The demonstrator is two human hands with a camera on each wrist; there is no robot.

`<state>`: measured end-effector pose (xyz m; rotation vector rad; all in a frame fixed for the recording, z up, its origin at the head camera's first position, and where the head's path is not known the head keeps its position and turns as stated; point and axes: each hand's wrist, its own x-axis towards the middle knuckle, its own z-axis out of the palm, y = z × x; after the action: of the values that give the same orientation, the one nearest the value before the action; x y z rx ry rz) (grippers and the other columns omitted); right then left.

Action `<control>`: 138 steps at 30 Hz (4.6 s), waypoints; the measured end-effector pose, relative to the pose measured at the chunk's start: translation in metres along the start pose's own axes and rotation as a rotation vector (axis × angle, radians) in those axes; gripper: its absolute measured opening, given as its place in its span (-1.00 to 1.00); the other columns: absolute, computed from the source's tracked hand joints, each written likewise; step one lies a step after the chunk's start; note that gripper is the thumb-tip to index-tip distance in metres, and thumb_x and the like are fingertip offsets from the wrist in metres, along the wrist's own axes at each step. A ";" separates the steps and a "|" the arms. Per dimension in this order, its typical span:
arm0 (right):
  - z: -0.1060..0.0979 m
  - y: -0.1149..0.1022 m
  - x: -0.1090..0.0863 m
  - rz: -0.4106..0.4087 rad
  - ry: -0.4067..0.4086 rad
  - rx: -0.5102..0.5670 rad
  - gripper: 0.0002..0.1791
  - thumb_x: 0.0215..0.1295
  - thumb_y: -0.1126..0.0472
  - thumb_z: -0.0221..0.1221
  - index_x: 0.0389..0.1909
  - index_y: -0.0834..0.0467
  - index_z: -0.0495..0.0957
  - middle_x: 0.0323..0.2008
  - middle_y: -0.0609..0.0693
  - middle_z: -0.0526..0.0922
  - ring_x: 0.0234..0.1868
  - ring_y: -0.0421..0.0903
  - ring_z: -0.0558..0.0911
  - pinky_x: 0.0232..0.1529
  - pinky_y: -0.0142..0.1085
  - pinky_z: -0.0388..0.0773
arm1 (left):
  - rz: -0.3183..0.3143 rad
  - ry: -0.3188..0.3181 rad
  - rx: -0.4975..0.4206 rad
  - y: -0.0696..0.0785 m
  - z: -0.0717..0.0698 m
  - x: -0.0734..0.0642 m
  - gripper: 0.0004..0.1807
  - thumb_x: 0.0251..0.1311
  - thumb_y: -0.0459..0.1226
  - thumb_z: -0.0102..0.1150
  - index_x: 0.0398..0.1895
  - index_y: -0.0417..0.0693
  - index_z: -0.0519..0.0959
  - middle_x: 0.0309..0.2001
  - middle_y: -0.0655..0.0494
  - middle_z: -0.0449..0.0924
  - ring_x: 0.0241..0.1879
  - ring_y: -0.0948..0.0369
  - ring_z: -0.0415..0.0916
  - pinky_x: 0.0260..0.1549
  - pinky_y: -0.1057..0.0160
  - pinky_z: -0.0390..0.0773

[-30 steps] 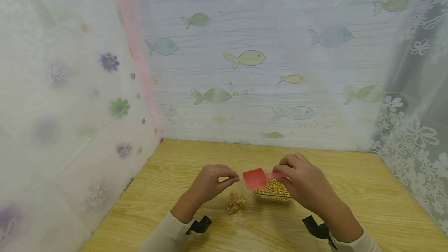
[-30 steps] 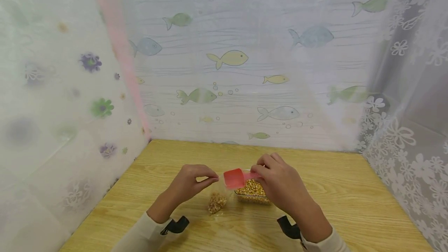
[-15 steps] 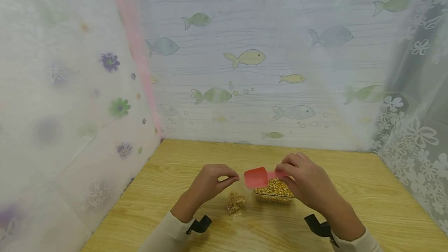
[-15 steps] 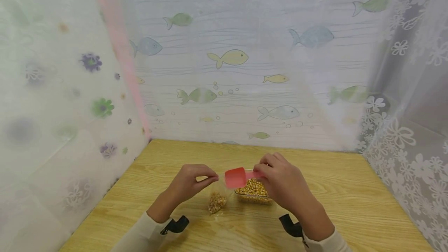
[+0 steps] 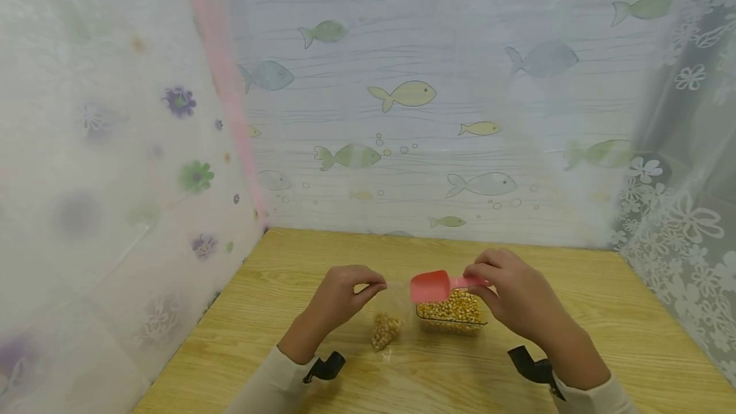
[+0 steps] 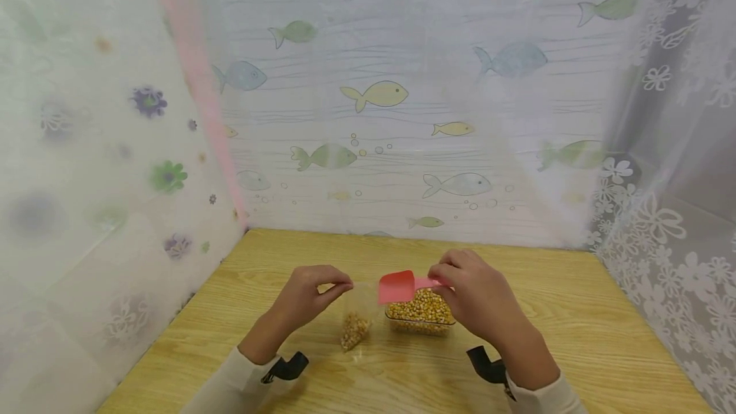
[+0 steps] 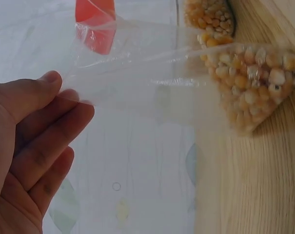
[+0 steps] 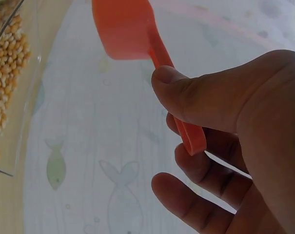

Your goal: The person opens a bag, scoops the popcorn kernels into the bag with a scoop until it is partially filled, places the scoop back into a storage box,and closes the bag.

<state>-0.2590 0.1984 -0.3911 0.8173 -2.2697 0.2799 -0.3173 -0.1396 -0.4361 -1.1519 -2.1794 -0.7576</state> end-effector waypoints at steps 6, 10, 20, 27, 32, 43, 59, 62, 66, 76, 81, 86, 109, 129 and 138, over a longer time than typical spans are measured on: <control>-0.002 0.005 -0.002 0.031 -0.022 0.011 -0.69 -0.05 0.26 0.62 -0.26 0.01 0.76 -0.24 -0.18 0.64 -0.20 -0.19 0.57 -0.31 -0.24 0.65 | -0.037 0.027 0.017 -0.002 0.001 0.000 -0.95 0.30 -0.24 0.42 -0.24 0.13 0.80 -0.27 0.29 0.79 -0.27 0.41 0.70 -0.27 0.33 0.71; -0.003 0.008 -0.004 0.051 -0.046 0.013 -0.70 -0.03 0.26 0.60 -0.26 0.00 0.76 -0.24 -0.20 0.64 -0.21 -0.20 0.56 -0.31 -0.25 0.63 | -0.072 0.030 0.034 -0.003 0.001 0.000 -0.95 0.30 -0.23 0.42 -0.23 0.13 0.80 -0.27 0.28 0.79 -0.27 0.40 0.70 -0.26 0.33 0.71; -0.006 0.013 -0.006 0.129 -0.170 0.019 -0.76 0.08 0.27 0.55 -0.26 -0.01 0.74 -0.25 -0.21 0.61 -0.17 -0.15 0.55 -0.21 -0.19 0.62 | -0.126 -0.001 0.030 0.000 -0.001 0.000 -0.94 0.34 -0.20 0.38 -0.21 0.15 0.80 -0.25 0.30 0.79 -0.26 0.40 0.70 -0.26 0.36 0.69; -0.006 0.016 -0.008 0.188 -0.270 0.036 -0.78 0.10 0.29 0.54 -0.25 0.00 0.77 -0.28 -0.21 0.59 -0.21 -0.17 0.50 -0.23 -0.22 0.57 | -0.117 -0.004 0.031 0.000 0.001 -0.001 -0.94 0.34 -0.19 0.39 -0.21 0.14 0.80 -0.25 0.29 0.79 -0.27 0.40 0.69 -0.27 0.37 0.69; -0.008 0.020 -0.009 0.199 -0.310 0.059 -0.78 0.12 0.32 0.52 -0.23 0.01 0.79 -0.29 -0.22 0.58 -0.21 -0.14 0.49 -0.26 -0.25 0.53 | -0.111 -0.003 0.020 0.000 0.001 0.000 -0.94 0.32 -0.20 0.40 -0.21 0.14 0.80 -0.25 0.29 0.79 -0.28 0.40 0.69 -0.28 0.32 0.70; -0.016 0.028 -0.011 0.217 -0.339 -0.003 -0.78 0.12 0.33 0.51 -0.27 -0.02 0.79 -0.28 -0.16 0.59 -0.20 -0.09 0.47 -0.23 -0.21 0.52 | -0.113 -0.002 0.014 0.001 0.000 0.001 -0.95 0.32 -0.20 0.40 -0.23 0.11 0.81 -0.26 0.32 0.79 -0.28 0.42 0.68 -0.30 0.40 0.66; -0.020 0.025 -0.010 0.220 -0.329 -0.074 -0.78 0.07 0.38 0.52 -0.32 0.02 0.79 -0.30 -0.09 0.54 -0.28 -0.07 0.38 -0.26 -0.19 0.47 | -0.096 0.002 0.014 -0.002 0.003 -0.001 -0.95 0.29 -0.23 0.43 -0.23 0.07 0.81 -0.27 0.29 0.79 -0.29 0.41 0.69 -0.29 0.37 0.68; -0.017 0.027 -0.011 0.230 -0.343 -0.051 -0.79 0.08 0.35 0.52 -0.32 0.01 0.79 -0.30 -0.11 0.55 -0.28 -0.08 0.39 -0.26 -0.20 0.46 | -0.099 -0.002 0.014 -0.002 0.003 -0.001 -0.94 0.30 -0.22 0.42 -0.23 0.06 0.81 -0.27 0.29 0.79 -0.29 0.41 0.68 -0.29 0.37 0.68; -0.013 0.032 -0.014 0.260 -0.386 0.005 -0.82 0.12 0.33 0.51 -0.29 0.02 0.80 -0.32 -0.14 0.58 -0.28 -0.09 0.43 -0.26 -0.21 0.47 | -0.098 -0.002 0.018 -0.002 0.003 -0.001 -0.95 0.31 -0.21 0.42 -0.23 0.10 0.81 -0.27 0.29 0.79 -0.29 0.41 0.68 -0.29 0.37 0.68; 0.001 0.044 -0.019 0.234 -0.435 0.029 -0.80 0.10 0.31 0.52 -0.29 -0.03 0.81 -0.35 -0.17 0.67 -0.31 -0.14 0.56 -0.28 -0.17 0.59 | -0.100 -0.004 0.017 -0.001 0.003 -0.001 -0.94 0.30 -0.21 0.42 -0.22 0.08 0.81 -0.27 0.29 0.79 -0.28 0.41 0.69 -0.28 0.37 0.68; 0.007 0.043 -0.018 0.248 -0.470 0.074 -0.80 0.13 0.30 0.51 -0.27 -0.03 0.81 -0.35 -0.19 0.66 -0.30 -0.17 0.58 -0.28 -0.21 0.60 | -0.099 0.003 0.011 -0.001 0.003 -0.001 -0.94 0.31 -0.21 0.41 -0.23 0.07 0.81 -0.27 0.30 0.79 -0.30 0.42 0.68 -0.30 0.38 0.67; 0.012 0.040 -0.017 0.281 -0.524 0.126 -0.82 0.17 0.29 0.48 -0.23 -0.01 0.80 -0.32 -0.19 0.66 -0.28 -0.19 0.60 -0.26 -0.23 0.63 | -0.104 -0.003 0.007 -0.002 0.003 -0.001 -0.93 0.32 -0.21 0.41 -0.22 0.05 0.82 -0.26 0.29 0.79 -0.29 0.41 0.68 -0.30 0.37 0.67; 0.030 0.029 -0.015 0.300 -0.569 0.173 -0.87 0.21 0.27 0.46 -0.26 0.01 0.76 -0.33 -0.19 0.67 -0.30 -0.21 0.60 -0.29 -0.23 0.59 | -0.095 0.002 0.013 -0.001 0.003 0.000 -0.94 0.32 -0.21 0.41 -0.23 0.07 0.81 -0.27 0.27 0.80 -0.30 0.40 0.69 -0.31 0.38 0.67; 0.033 0.037 -0.022 0.315 -0.554 0.094 -0.88 0.21 0.21 0.47 -0.28 -0.07 0.76 -0.31 -0.24 0.66 -0.31 -0.24 0.61 -0.32 -0.23 0.60 | -0.100 -0.016 0.013 -0.004 0.002 0.002 -0.93 0.34 -0.19 0.39 -0.21 0.09 0.82 -0.26 0.29 0.80 -0.28 0.41 0.69 -0.29 0.37 0.68; 0.031 0.042 -0.022 0.357 -0.580 0.095 -0.86 0.19 0.18 0.50 -0.30 -0.11 0.75 -0.32 -0.27 0.65 -0.36 -0.28 0.57 -0.39 -0.26 0.53 | -0.080 -0.007 0.010 -0.008 0.002 0.002 -0.93 0.32 -0.21 0.41 -0.22 0.05 0.81 -0.26 0.27 0.80 -0.28 0.39 0.70 -0.27 0.36 0.69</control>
<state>-0.2900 0.2289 -0.4269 0.5814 -2.9733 0.3483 -0.3259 -0.1408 -0.4378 -1.0694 -2.2443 -0.7772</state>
